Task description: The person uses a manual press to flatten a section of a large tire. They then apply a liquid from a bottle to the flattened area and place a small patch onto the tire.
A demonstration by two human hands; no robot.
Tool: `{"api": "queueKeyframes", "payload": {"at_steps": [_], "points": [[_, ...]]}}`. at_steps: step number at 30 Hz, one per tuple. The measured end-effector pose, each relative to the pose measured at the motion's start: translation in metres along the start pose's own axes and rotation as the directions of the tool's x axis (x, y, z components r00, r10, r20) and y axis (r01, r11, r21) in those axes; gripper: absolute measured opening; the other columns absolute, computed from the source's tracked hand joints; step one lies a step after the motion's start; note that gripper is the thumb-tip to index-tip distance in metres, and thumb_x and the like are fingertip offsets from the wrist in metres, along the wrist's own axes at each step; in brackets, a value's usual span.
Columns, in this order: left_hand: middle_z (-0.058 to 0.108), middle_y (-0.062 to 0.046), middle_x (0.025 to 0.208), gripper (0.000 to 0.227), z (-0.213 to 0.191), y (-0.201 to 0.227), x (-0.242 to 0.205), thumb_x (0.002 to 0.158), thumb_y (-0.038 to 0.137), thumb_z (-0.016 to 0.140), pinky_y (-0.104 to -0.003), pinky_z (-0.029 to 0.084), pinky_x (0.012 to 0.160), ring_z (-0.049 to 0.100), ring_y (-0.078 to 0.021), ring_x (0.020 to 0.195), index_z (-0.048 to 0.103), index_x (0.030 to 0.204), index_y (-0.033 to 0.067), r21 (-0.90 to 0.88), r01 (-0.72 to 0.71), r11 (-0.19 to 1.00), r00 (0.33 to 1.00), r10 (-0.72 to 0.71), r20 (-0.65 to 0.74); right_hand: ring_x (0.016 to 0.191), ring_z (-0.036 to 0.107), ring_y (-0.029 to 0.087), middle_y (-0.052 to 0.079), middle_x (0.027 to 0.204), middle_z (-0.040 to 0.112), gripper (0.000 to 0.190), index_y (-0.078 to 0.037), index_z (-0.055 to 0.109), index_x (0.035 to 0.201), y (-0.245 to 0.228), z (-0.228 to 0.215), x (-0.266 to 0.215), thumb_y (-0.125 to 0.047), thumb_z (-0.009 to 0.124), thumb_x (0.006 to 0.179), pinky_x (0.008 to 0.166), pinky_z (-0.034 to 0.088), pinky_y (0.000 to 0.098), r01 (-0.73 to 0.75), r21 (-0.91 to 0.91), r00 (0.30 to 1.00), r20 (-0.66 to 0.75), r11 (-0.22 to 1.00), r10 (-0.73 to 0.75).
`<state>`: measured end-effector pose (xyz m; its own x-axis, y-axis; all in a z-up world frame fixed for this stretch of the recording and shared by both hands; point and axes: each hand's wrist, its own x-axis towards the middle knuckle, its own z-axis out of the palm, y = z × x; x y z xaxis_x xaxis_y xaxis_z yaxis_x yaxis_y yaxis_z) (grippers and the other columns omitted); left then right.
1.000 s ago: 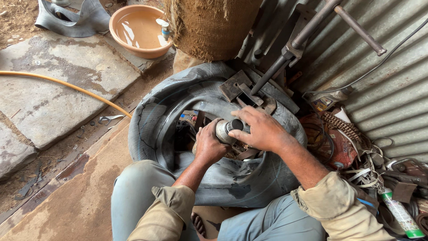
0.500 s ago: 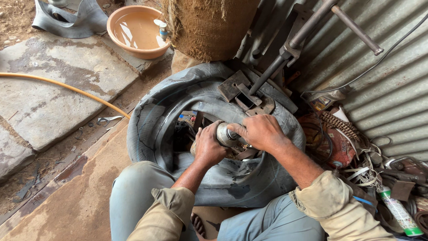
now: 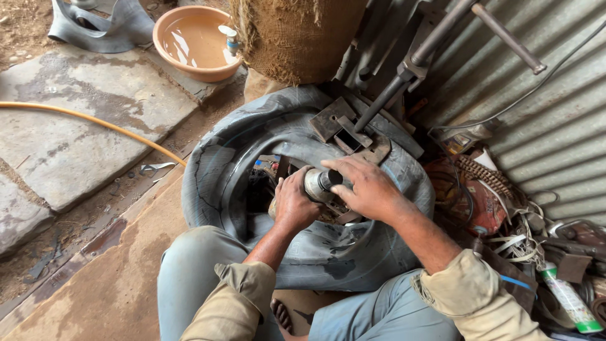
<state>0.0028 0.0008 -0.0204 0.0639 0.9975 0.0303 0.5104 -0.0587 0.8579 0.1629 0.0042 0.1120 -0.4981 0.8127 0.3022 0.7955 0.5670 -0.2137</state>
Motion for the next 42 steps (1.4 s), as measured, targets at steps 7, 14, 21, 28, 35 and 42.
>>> {"api": "queueKeyframes", "payload": {"at_steps": [7, 14, 21, 28, 35, 42], "points": [[0.062, -0.009, 0.135, 0.086, -0.002, 0.002, -0.002, 0.062, 0.029, 0.092, -0.052, 0.022, 0.122, 0.051, -0.0291, 0.134, 0.055, 0.138, 0.0142, 0.019, -0.006, 1.000, 1.000, 0.006, -0.009, 0.110, 0.067, 0.033, 0.012, 0.121, 0.072, 0.055, -0.015, 0.061, 0.139, 0.010, 0.005, -0.004, -0.042, 0.065, 0.091, 0.090, 0.053, 0.0476, -0.163, 0.123, 0.970, 0.199, 0.979, 0.136], [0.062, -0.008, 0.134, 0.091, 0.003, -0.002, 0.002, 0.060, 0.029, 0.094, -0.052, 0.021, 0.123, 0.051, -0.0283, 0.135, 0.053, 0.140, 0.0138, 0.029, -0.024, 0.999, 1.000, 0.023, 0.010, 0.108, 0.070, 0.042, 0.023, 0.123, 0.073, 0.061, -0.011, 0.061, 0.138, 0.021, 0.014, -0.015, -0.049, 0.067, 0.090, 0.088, 0.054, 0.0450, 0.112, 0.047, 0.988, -0.110, 0.993, -0.107], [0.063, -0.006, 0.135, 0.092, 0.000, 0.002, -0.001, 0.055, 0.026, 0.094, -0.052, 0.022, 0.121, 0.051, -0.0278, 0.135, 0.055, 0.138, 0.0154, 0.035, -0.014, 0.999, 0.998, 0.012, 0.054, 0.091, 0.074, 0.039, 0.020, 0.098, 0.075, 0.060, -0.009, 0.061, 0.135, 0.012, 0.014, -0.012, -0.050, 0.069, 0.092, 0.080, 0.057, 0.0480, -0.226, 0.009, 0.970, 0.092, 0.974, 0.225], [0.065, -0.008, 0.129, 0.093, 0.000, 0.008, -0.004, 0.052, 0.032, 0.096, -0.054, 0.024, 0.119, 0.054, -0.0291, 0.129, 0.056, 0.133, 0.0137, 0.109, -0.105, 0.989, 0.993, 0.097, 0.073, 0.101, 0.071, 0.038, 0.019, 0.110, 0.073, 0.055, -0.010, 0.065, 0.120, 0.006, 0.020, -0.018, -0.055, 0.064, 0.089, 0.087, 0.054, 0.0500, -0.357, -0.018, 0.900, 0.260, 0.934, 0.349], [0.067, -0.012, 0.119, 0.085, 0.006, 0.013, -0.007, 0.056, 0.032, 0.092, -0.054, 0.029, 0.116, 0.058, -0.0331, 0.122, 0.057, 0.130, 0.0074, 0.182, -0.245, 0.952, 0.966, 0.255, -0.033, 0.085, 0.072, 0.040, 0.020, 0.090, 0.074, 0.050, -0.002, 0.065, 0.097, 0.015, 0.038, -0.033, -0.052, 0.065, 0.094, 0.075, 0.055, 0.0522, -0.333, 0.067, 0.942, 0.078, 0.941, 0.328], [0.064, -0.019, 0.125, 0.100, 0.010, 0.045, -0.019, 0.057, 0.052, 0.094, -0.052, 0.031, 0.112, 0.055, -0.0361, 0.122, 0.053, 0.131, -0.0009, 0.320, -0.316, 0.893, 0.927, 0.362, -0.094, 0.070, 0.073, 0.035, 0.017, 0.074, 0.072, 0.048, -0.004, 0.069, 0.093, 0.009, 0.021, -0.051, -0.052, 0.071, 0.091, 0.065, 0.057, 0.0462, -0.466, 0.148, 0.873, -0.081, 0.872, 0.481]]}}
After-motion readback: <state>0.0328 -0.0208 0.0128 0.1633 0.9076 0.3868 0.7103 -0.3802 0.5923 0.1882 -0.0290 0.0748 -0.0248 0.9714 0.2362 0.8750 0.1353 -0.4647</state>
